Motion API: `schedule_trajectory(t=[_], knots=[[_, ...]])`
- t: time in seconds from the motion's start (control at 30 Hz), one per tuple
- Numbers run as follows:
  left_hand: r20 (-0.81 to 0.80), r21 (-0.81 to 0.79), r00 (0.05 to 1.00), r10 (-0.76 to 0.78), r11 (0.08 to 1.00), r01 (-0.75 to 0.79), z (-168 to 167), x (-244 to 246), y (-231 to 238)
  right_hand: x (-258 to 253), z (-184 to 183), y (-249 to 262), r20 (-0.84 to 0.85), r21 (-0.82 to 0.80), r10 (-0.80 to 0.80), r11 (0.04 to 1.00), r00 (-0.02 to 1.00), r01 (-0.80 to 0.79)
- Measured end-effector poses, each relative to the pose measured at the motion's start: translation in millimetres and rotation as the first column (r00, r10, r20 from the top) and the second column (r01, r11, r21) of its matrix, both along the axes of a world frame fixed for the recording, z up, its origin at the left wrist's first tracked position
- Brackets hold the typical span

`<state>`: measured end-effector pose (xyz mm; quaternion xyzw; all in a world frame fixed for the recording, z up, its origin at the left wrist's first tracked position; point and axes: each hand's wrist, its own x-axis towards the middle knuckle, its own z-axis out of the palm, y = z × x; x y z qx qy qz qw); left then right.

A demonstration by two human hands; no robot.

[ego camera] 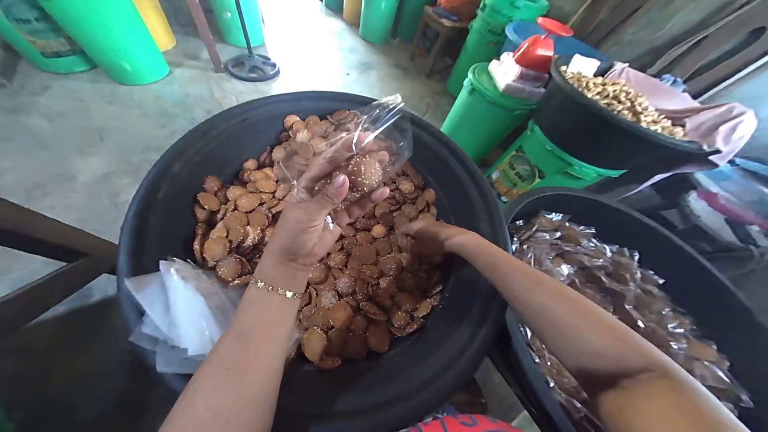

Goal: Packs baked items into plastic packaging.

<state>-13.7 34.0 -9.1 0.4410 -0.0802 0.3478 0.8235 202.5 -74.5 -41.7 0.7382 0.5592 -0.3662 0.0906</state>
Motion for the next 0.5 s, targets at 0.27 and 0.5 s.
schedule_trajectory(t=[0.27,0.5], knots=[[-0.032,0.036,0.999,-0.028,0.999,0.029,0,2,-4,4,-1,-13,-0.25,-0.008,0.005,1.0,0.968,-0.007],[-0.038,0.044,0.997,-0.073,0.996,0.075,0,2,-6,-1,-5,-8,-0.368,-0.047,0.092,0.992,0.925,-0.117]])
